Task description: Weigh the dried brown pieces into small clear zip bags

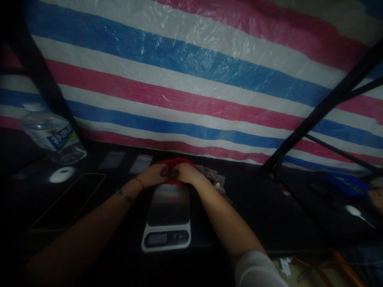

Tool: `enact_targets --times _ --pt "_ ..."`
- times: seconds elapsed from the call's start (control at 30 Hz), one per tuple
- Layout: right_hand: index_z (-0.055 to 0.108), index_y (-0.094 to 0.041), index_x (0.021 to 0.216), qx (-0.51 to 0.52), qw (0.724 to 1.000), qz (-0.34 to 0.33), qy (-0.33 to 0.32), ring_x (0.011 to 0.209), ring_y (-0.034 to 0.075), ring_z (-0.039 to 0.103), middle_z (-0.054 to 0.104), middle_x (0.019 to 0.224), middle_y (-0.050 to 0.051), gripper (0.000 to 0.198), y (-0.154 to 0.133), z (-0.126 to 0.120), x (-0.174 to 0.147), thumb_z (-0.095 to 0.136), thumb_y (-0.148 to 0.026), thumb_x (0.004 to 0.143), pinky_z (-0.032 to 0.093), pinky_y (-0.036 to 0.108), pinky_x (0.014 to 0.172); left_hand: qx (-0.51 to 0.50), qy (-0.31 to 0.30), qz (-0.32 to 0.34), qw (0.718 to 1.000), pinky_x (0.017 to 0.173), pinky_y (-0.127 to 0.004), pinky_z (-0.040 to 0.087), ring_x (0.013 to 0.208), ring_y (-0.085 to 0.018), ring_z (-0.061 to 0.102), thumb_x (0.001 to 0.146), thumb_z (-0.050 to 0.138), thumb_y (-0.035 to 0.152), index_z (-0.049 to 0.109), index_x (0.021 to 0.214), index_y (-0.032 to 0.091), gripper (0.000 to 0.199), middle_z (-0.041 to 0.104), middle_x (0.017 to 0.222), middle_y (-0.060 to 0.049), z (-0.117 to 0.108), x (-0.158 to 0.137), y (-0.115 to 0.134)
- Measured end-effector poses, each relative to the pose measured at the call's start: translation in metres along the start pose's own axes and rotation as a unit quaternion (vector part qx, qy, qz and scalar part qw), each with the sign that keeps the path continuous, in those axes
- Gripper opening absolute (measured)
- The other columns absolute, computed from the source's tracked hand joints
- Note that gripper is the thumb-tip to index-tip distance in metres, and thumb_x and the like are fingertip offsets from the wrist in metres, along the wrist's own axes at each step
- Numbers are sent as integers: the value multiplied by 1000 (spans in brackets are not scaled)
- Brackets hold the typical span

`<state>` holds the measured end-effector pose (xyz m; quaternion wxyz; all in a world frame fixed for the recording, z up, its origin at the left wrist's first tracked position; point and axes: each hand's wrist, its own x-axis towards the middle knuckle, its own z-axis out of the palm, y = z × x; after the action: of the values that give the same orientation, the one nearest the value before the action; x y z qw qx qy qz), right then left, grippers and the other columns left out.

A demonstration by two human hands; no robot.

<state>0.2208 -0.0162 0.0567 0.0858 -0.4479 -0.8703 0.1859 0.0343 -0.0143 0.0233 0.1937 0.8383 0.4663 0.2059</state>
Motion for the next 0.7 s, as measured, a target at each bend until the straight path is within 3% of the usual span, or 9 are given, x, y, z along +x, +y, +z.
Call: enact_targets --times 0.37,0.53,0.7 --pt "69 -16 96 81 993 58 59 79 17 64 71 92 6 31 5 20 2 61 -7 67 48 25 72 -77 21 34 996 58 -25 40 65 -15 58 75 58 30 60 81 20 12 64 74 0 2 -2 -8" --pt "67 -16 95 125 986 57 99 79 17 63 70 91 5 31 7 27 6 64 -9 65 48 27 71 -115 60 75 989 74 -29 48 82 -17 61 75 60 25 60 96 20 22 66 92 -3 2 -1 -11" --pt "63 -15 99 205 969 46 130 80 17 64 69 93 5 33 14 40 8 69 -18 67 49 28 72 -107 110 108 982 89 -36 47 97 -20 59 76 61 24 60 101 18 25 64 104 -7 1 2 -10"
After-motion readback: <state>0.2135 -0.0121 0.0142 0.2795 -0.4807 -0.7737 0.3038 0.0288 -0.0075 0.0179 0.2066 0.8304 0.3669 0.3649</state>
